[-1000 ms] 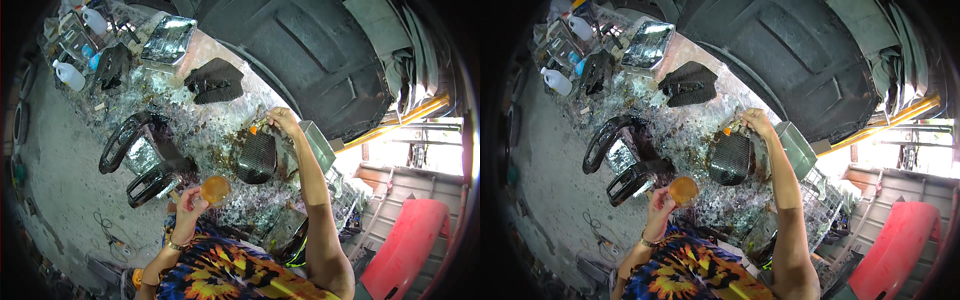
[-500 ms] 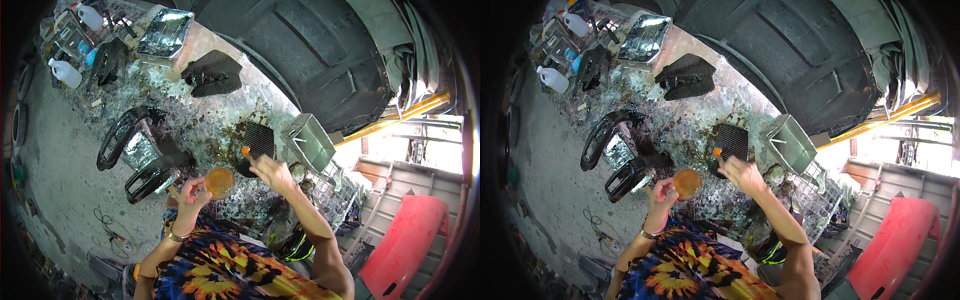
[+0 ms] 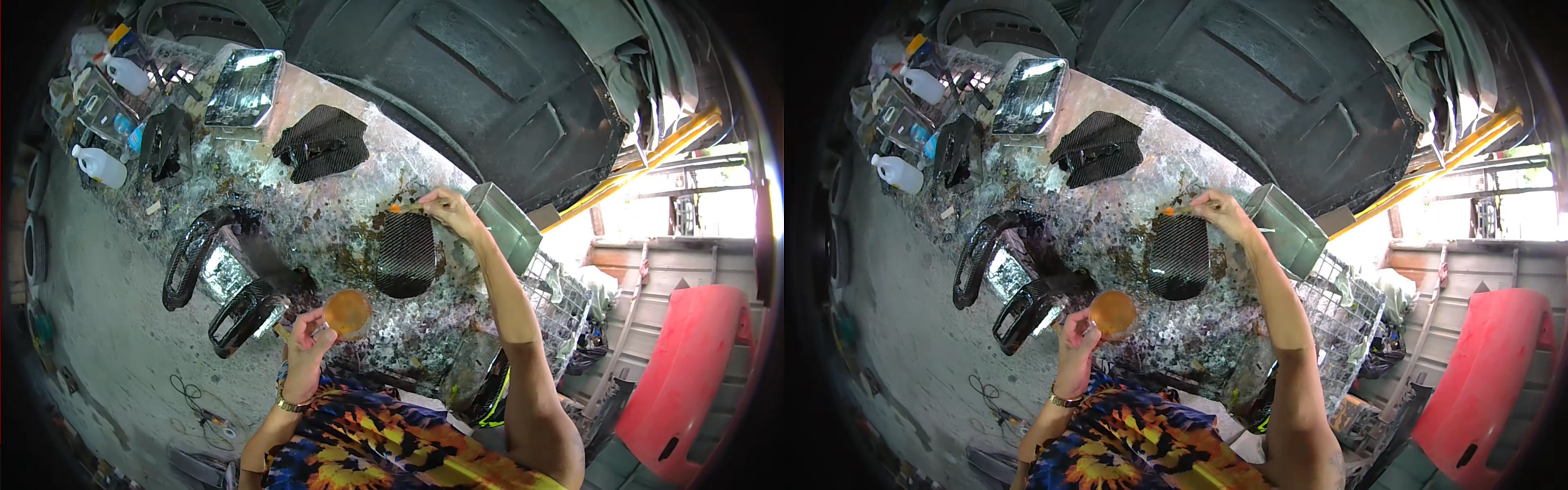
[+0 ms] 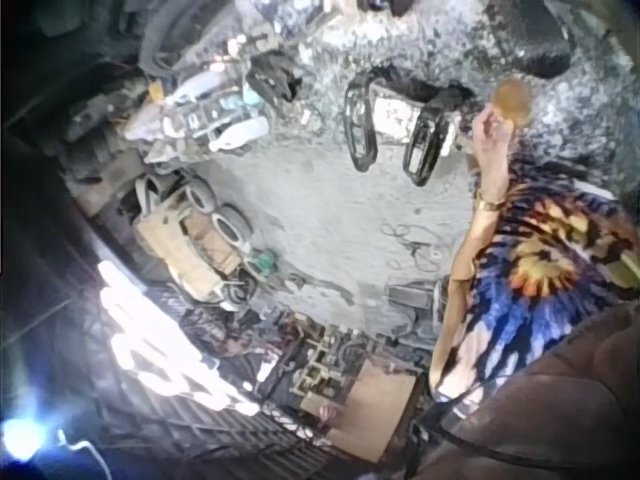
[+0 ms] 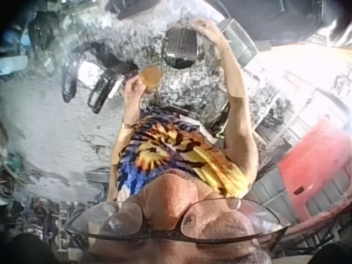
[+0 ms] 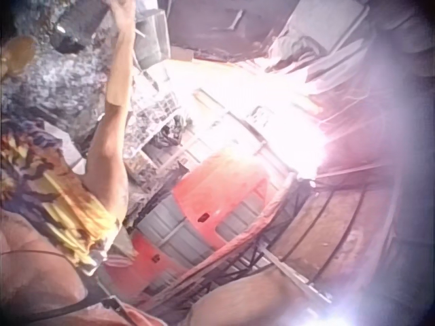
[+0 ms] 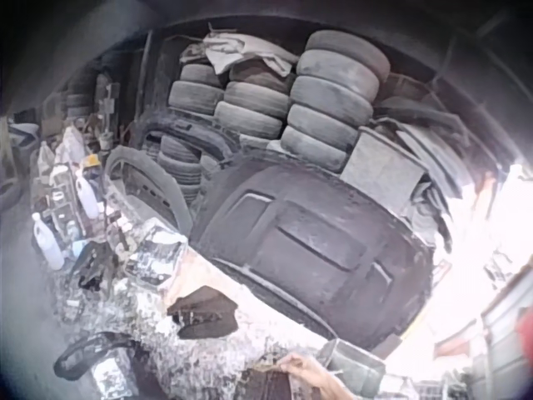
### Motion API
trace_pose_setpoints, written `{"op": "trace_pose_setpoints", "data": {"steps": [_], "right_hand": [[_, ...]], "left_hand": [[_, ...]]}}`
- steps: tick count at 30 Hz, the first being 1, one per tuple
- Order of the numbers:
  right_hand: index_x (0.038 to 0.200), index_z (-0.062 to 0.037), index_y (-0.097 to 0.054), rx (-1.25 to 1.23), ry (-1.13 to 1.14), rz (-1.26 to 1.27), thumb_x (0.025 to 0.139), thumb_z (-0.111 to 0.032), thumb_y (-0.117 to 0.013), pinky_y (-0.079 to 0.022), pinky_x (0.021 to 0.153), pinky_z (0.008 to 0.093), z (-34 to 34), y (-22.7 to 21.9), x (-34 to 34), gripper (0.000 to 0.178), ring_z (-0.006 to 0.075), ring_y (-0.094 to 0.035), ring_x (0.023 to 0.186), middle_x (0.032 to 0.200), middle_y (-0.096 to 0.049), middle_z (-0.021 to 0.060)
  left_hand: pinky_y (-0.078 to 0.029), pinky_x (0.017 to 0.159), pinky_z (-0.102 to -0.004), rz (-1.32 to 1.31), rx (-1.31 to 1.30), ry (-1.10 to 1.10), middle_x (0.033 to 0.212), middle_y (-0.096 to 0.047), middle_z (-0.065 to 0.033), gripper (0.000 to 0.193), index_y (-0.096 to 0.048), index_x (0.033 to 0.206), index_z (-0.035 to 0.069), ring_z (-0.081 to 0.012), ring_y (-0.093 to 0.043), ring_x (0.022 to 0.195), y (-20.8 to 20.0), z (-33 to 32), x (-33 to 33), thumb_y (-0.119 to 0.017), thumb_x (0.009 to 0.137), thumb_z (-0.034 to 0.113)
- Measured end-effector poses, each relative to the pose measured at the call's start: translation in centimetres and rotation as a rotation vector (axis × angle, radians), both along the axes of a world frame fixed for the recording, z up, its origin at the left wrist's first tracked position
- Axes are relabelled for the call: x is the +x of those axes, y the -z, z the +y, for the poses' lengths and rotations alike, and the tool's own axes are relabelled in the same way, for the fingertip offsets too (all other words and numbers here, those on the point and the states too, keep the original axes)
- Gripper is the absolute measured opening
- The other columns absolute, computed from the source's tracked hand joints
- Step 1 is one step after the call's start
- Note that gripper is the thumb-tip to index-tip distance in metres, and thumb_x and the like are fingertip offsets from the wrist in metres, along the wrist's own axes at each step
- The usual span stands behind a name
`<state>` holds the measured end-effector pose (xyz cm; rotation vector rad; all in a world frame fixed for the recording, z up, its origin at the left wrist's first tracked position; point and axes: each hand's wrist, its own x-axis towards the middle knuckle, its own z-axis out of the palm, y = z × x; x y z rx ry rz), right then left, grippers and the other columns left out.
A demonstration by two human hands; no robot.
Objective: Applying a coating or resin to carbon fiber car components using a brush.
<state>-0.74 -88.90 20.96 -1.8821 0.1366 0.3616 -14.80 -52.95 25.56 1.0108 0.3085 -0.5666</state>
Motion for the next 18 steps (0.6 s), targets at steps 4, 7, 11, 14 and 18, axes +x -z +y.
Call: {"op": "trace_pose_setpoints", "data": {"steps": [4, 7, 11, 14, 18], "right_hand": [[0.097, -0.0059, -0.063, -0.169, 0.022, 0.234, 0.085, -0.013, -0.063, -0.043, 0.063, 0.0239, -2.9, -1.7, -1.6, 0.014, 0.0073, -0.054, 0.073, 0.085, -0.063, 0.0023], [0.097, -0.0052, -0.063, -0.094, 0.064, 0.146, 0.086, -0.012, -0.062, -0.040, 0.060, 0.0212, -3.7, -2.4, -1.7, 0.013, 0.0052, -0.051, 0.070, 0.081, -0.061, 0.0001], [0.099, -0.0045, -0.063, -0.038, -0.006, 0.073, 0.086, -0.008, -0.061, -0.040, 0.061, 0.0209, 0.0, -2.6, 0.0, 0.014, 0.0044, -0.051, 0.073, 0.085, -0.061, 0.0005], [0.097, -0.0067, -0.063, 0.084, -0.117, 0.032, 0.086, -0.012, -0.060, -0.045, 0.071, 0.0260, 0.9, -0.8, 0.5, 0.012, 0.0098, -0.056, 0.080, 0.086, -0.063, 0.0023], [0.096, -0.0055, -0.063, -0.096, -0.023, 0.243, 0.084, -0.010, -0.061, -0.044, 0.069, 0.0255, -2.5, -2.1, -1.3, 0.012, 0.0100, -0.055, 0.078, 0.084, -0.062, 0.0023]], "left_hand": [[-0.046, 0.088, -0.0298, -0.004, 0.019, -0.022, 0.116, -0.053, -0.0080, 0.040, -0.045, 0.123, 0.001, -0.0132, -0.055, 0.102, 0.1, 0.5, -0.4, -0.061, 0.087, 0.010], [-0.045, 0.089, -0.0296, 0.008, 0.014, -0.005, 0.115, -0.053, -0.0074, 0.040, -0.045, 0.122, 0.002, -0.0130, -0.054, 0.103, -0.1, 0.3, -0.2, -0.061, 0.087, 0.010], [-0.045, 0.089, -0.0296, 0.021, 0.025, 0.020, 0.115, -0.053, -0.0066, 0.039, -0.046, 0.121, 0.002, -0.0130, -0.053, 0.104, 0.1, -0.2, -0.1, -0.061, 0.087, 0.010], [-0.045, 0.088, -0.0290, 0.011, -0.018, 0.026, 0.115, -0.053, -0.0064, 0.038, -0.047, 0.121, 0.003, -0.0126, -0.053, 0.104, 0.0, -0.7, 0.1, -0.061, 0.087, 0.010], [-0.045, 0.087, -0.0281, -0.010, 0.006, -0.004, 0.114, -0.053, -0.0059, 0.038, -0.047, 0.121, 0.003, -0.0123, -0.053, 0.103, -0.1, -0.5, -0.2, -0.061, 0.087, 0.011]]}}
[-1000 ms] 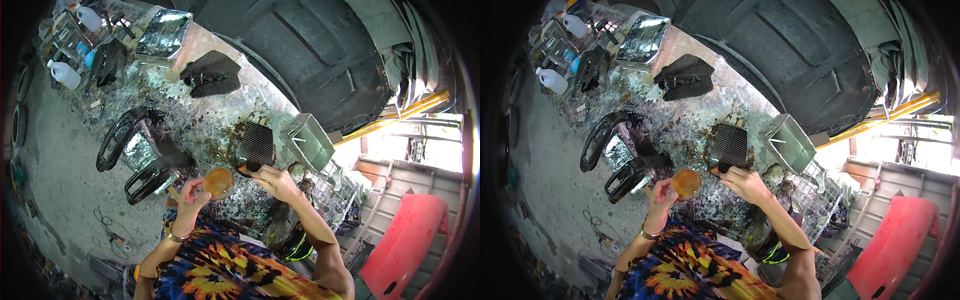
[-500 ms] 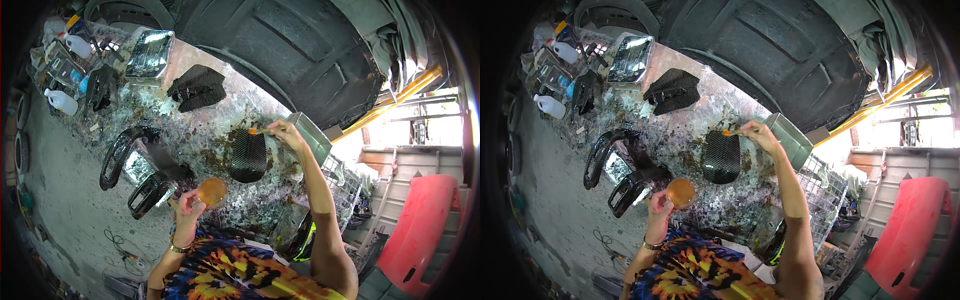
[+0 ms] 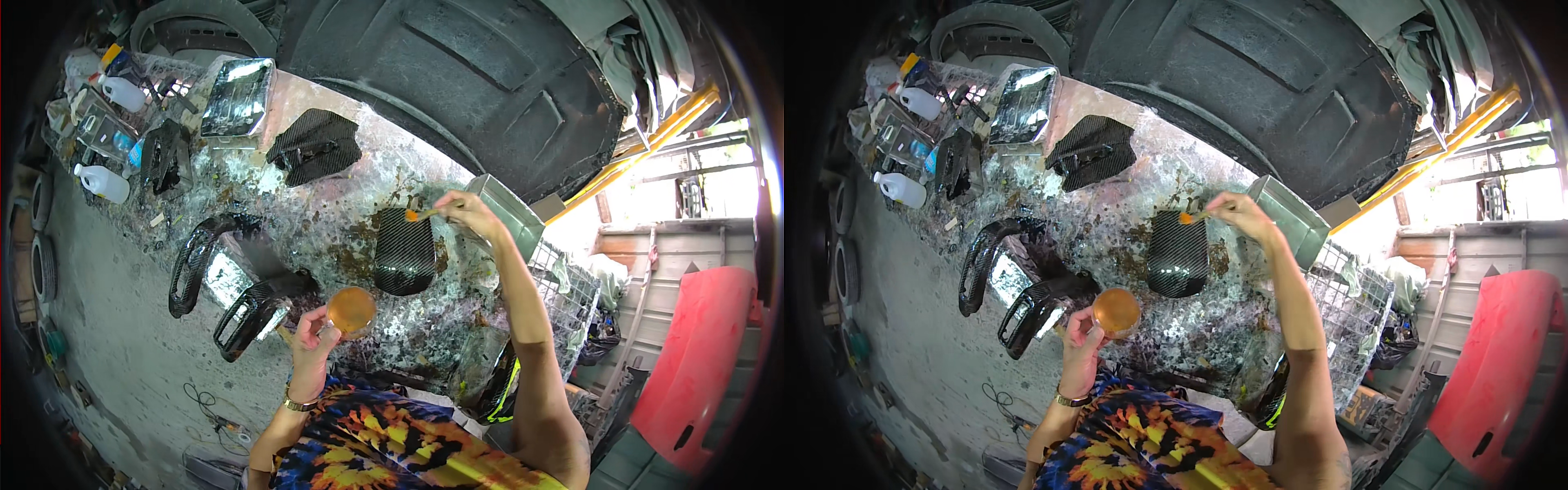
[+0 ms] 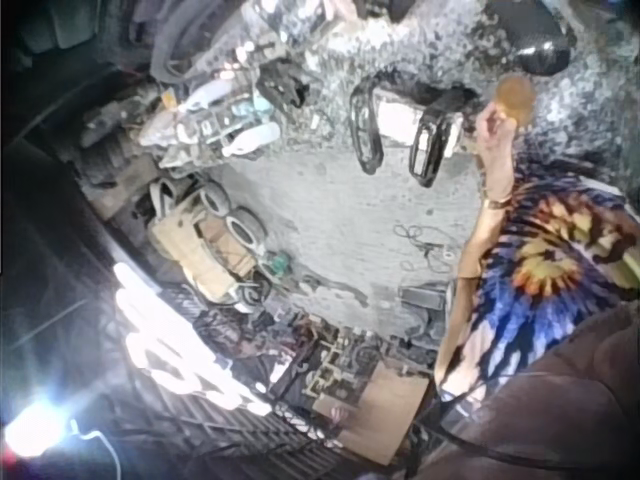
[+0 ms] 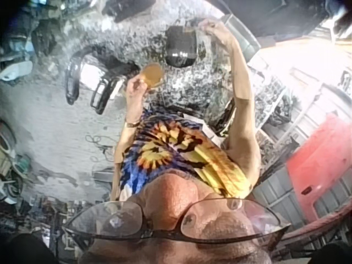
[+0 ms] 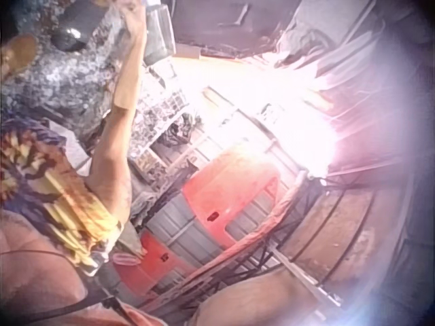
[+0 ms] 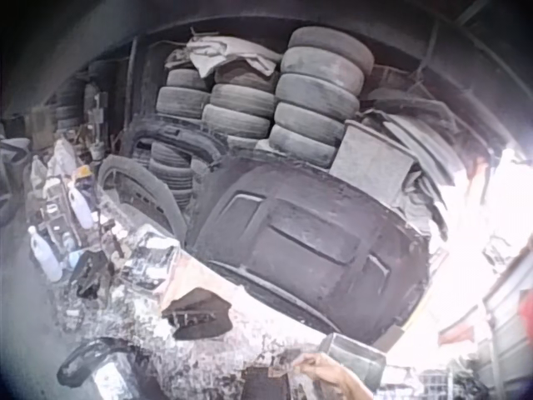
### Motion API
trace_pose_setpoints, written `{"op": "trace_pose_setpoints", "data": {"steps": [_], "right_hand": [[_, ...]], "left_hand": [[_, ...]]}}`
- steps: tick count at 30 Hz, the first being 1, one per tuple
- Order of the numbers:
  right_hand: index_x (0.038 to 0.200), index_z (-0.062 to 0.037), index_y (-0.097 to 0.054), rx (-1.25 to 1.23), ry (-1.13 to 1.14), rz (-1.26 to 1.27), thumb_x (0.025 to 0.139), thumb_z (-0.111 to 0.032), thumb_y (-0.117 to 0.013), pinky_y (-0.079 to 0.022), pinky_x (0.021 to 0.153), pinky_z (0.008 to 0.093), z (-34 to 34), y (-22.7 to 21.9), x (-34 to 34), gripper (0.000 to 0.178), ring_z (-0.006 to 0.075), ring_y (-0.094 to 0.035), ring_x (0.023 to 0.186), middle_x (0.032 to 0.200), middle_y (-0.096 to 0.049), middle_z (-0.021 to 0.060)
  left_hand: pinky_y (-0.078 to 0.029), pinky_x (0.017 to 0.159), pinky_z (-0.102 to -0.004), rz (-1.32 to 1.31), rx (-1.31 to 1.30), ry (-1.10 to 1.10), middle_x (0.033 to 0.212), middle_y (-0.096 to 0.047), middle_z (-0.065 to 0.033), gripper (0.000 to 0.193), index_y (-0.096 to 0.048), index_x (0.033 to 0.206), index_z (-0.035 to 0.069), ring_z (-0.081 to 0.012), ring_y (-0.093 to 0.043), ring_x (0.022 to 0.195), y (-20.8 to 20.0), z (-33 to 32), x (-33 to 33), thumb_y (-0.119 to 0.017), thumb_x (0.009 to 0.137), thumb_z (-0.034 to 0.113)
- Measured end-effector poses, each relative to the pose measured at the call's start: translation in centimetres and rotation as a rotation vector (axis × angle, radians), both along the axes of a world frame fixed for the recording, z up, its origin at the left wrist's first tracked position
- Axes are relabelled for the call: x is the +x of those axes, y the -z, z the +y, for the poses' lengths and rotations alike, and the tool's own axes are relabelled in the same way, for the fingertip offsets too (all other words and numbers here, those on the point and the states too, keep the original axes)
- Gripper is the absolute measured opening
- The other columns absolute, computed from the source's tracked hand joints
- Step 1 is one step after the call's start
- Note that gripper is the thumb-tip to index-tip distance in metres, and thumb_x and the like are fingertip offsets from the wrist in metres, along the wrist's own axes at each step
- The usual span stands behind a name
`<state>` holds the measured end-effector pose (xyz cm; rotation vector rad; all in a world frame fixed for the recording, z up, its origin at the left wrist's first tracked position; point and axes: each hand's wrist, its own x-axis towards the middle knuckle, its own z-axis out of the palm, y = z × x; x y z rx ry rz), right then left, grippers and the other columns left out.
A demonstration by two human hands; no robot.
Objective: Applying a coating or resin to carbon fiber car components using a brush.
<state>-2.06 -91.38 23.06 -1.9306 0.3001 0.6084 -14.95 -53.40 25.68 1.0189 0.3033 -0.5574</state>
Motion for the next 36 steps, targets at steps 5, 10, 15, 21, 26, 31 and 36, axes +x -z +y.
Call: {"op": "trace_pose_setpoints", "data": {"steps": [5, 10, 15, 21, 26, 31, 36], "right_hand": [[0.096, -0.0072, -0.064, 0.005, 0.063, -0.128, 0.084, -0.015, -0.062, -0.037, 0.055, 0.0217, -0.5, -2.1, -0.8, 0.014, 0.0066, -0.049, 0.064, 0.077, -0.060, 0.0006], [0.095, -0.0055, -0.063, 0.201, -0.013, -0.181, 0.086, -0.011, -0.058, -0.030, 0.046, 0.0187, 3.8, -0.8, -0.2, 0.011, 0.0045, -0.041, 0.052, 0.070, -0.056, -0.0011], [0.096, -0.0041, -0.062, 0.044, 0.076, -0.124, 0.085, -0.004, -0.057, -0.039, 0.049, 0.0209, -1.9, -0.5, -4.4, 0.013, 0.0025, -0.047, 0.058, 0.074, -0.060, 0.0004], [0.097, -0.0072, -0.063, -0.011, 0.042, -0.113, 0.086, -0.013, -0.060, -0.048, 0.069, 0.0265, 5.2, -4.6, -5.4, 0.012, 0.0120, -0.058, 0.072, 0.076, -0.061, 0.0034], [0.096, -0.0055, -0.063, 0.142, 0.007, -0.241, 0.085, -0.010, -0.061, -0.041, 0.068, 0.0239, 8.1, -0.8, -6.7, 0.012, 0.0073, -0.052, 0.075, 0.077, -0.059, -0.0004], [0.095, -0.0049, -0.063, -0.003, 0.110, -0.049, 0.082, -0.005, -0.061, -0.043, 0.065, 0.0252, 4.0, -2.7, -9.7, 0.013, 0.0083, -0.054, 0.075, 0.083, -0.061, 0.0018], [0.093, -0.0020, -0.064, -0.082, 0.251, -0.240, 0.083, -0.006, -0.060, -0.044, 0.064, 0.0240, 1.7, -3.5, -12.5, 0.011, 0.0082, -0.055, 0.071, 0.078, -0.062, 0.0014]], "left_hand": [[-0.045, 0.085, -0.0271, 0.011, 0.010, 0.011, 0.113, -0.054, -0.0047, 0.040, -0.047, 0.121, 0.004, -0.0118, -0.054, 0.100, -0.2, 0.2, -0.2, -0.064, 0.086, 0.016], [-0.047, 0.083, -0.0284, -0.021, 0.066, 0.063, 0.108, -0.055, -0.0037, 0.039, -0.046, 0.120, 0.005, -0.0123, -0.056, 0.097, 0.5, 0.5, -0.4, -0.062, 0.087, 0.019], [-0.046, 0.083, -0.0267, -0.035, 0.041, 0.023, 0.107, -0.054, -0.0025, 0.041, -0.047, 0.120, 0.005, -0.0108, -0.054, 0.097, -0.7, 0.3, -0.4, -0.065, 0.085, 0.018], [-0.046, 0.086, -0.0285, -0.019, 0.029, 0.058, 0.109, -0.053, -0.0031, 0.040, -0.047, 0.119, 0.005, -0.0112, -0.053, 0.100, 0.3, 1.2, -1.2, -0.064, 0.086, 0.016], [-0.047, 0.086, -0.0296, -0.033, -0.014, 0.100, 0.111, -0.053, -0.0040, 0.036, -0.048, 0.119, 0.005, -0.0119, -0.052, 0.101, 0.3, 0.7, -1.4, -0.061, 0.087, 0.012], [-0.047, 0.085, -0.0297, 0.000, -0.031, 0.128, 0.112, -0.053, -0.0035, 0.036, -0.048, 0.119, 0.005, -0.0117, -0.053, 0.100, -0.2, 1.3, -1.6, -0.062, 0.086, 0.012], [-0.047, 0.085, -0.0295, 0.017, 0.007, 0.150, 0.113, -0.053, -0.0037, 0.037, -0.048, 0.120, 0.004, -0.0111, -0.053, 0.099, -0.1, 2.8, -1.8, -0.062, 0.086, 0.012]]}}
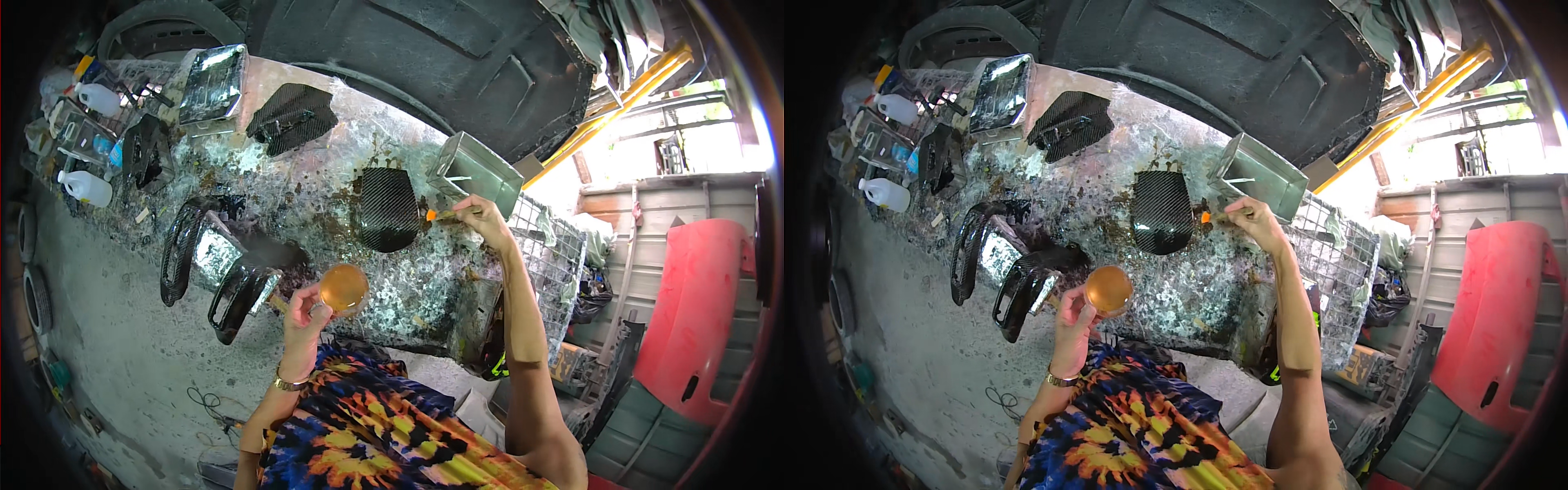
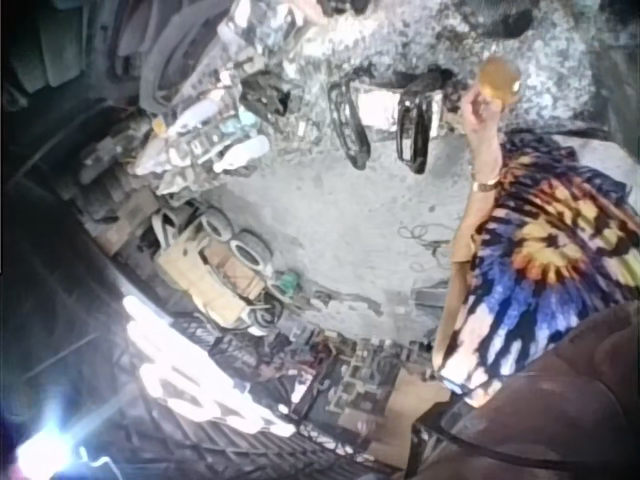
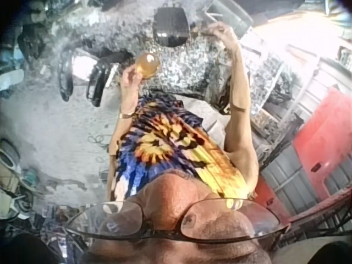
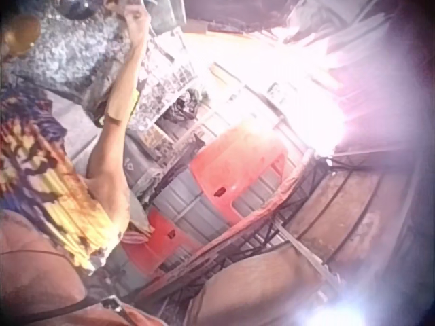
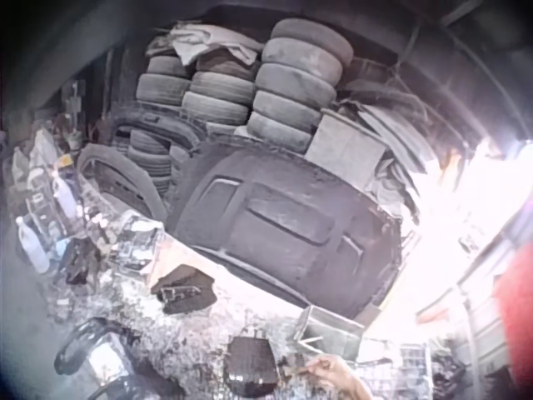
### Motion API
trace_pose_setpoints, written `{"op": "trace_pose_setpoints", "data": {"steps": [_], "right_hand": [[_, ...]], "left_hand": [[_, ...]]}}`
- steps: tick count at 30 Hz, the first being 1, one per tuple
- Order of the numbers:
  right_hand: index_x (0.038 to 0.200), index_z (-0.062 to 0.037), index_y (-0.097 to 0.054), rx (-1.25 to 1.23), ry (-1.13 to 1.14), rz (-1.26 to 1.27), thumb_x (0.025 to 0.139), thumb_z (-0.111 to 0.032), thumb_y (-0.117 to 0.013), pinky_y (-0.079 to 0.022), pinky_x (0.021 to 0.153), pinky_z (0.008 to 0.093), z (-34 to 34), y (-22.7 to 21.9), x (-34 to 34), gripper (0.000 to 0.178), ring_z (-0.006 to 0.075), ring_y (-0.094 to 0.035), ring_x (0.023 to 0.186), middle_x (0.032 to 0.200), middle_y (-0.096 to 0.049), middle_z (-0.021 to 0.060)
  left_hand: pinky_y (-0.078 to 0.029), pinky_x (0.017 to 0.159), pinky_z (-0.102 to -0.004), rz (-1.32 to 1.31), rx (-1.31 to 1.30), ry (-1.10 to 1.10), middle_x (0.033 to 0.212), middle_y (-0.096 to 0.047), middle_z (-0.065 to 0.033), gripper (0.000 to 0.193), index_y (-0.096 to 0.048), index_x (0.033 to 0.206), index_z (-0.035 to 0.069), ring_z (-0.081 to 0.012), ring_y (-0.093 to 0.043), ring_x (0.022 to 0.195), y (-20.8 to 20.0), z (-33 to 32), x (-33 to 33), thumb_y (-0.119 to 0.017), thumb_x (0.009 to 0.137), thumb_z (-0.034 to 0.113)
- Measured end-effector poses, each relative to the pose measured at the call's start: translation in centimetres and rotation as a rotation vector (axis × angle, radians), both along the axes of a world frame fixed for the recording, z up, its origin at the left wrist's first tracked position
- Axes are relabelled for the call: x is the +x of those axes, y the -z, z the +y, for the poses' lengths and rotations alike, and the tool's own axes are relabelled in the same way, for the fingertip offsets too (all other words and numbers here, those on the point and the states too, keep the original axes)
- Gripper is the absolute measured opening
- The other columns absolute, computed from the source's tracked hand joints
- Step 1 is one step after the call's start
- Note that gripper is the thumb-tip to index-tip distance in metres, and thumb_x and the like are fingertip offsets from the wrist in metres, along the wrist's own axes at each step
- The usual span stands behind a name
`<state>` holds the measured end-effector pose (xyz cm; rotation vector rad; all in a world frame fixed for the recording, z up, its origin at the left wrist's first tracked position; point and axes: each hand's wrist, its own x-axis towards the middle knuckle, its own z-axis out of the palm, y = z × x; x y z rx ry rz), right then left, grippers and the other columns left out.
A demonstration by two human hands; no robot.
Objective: Applying a coating or resin to carbon fiber car components using a brush.
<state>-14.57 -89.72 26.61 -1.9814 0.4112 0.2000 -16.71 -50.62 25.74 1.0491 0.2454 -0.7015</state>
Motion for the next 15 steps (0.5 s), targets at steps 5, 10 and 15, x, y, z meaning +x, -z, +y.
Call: {"op": "trace_pose_setpoints", "data": {"steps": [5, 10, 15], "right_hand": [[0.089, -0.0049, -0.065, -0.212, 0.120, -0.192, 0.085, -0.012, -0.062, -0.039, 0.053, 0.0226, 7.7, -1.8, 0.4, 0.009, 0.0071, -0.050, 0.062, 0.073, -0.059, -0.0002], [0.103, -0.0079, -0.059, -0.671, -0.222, -0.482, 0.082, -0.014, -0.063, -0.048, 0.056, 0.0335, 15.5, 0.6, 0.2, 0.022, 0.0223, -0.057, 0.067, 0.079, -0.052, 0.0063], [0.086, -0.0068, -0.054, -0.757, -0.285, -0.411, 0.082, -0.016, -0.063, -0.048, 0.055, 0.0349, 17.5, 3.5, -5.1, 0.013, 0.0224, -0.057, 0.068, 0.081, -0.049, 0.0063]], "left_hand": [[-0.047, 0.083, -0.0276, 0.001, -0.069, 0.000, 0.113, -0.054, -0.0049, 0.039, -0.047, 0.120, 0.004, -0.0106, -0.055, 0.096, -0.4, 0.6, 0.0, -0.063, 0.085, 0.013], [-0.046, 0.083, -0.0264, 0.023, -0.054, 0.010, 0.113, -0.054, -0.0054, 0.040, -0.047, 0.120, 0.004, -0.0107, -0.056, 0.095, -0.6, 1.6, -0.3, -0.064, 0.085, 0.012], [-0.046, 0.084, -0.0259, 0.014, -0.082, 0.041, 0.113, -0.055, -0.0051, 0.040, -0.046, 0.121, 0.004, -0.0107, -0.056, 0.096, -0.6, 2.6, -0.5, -0.063, 0.085, 0.011]]}}
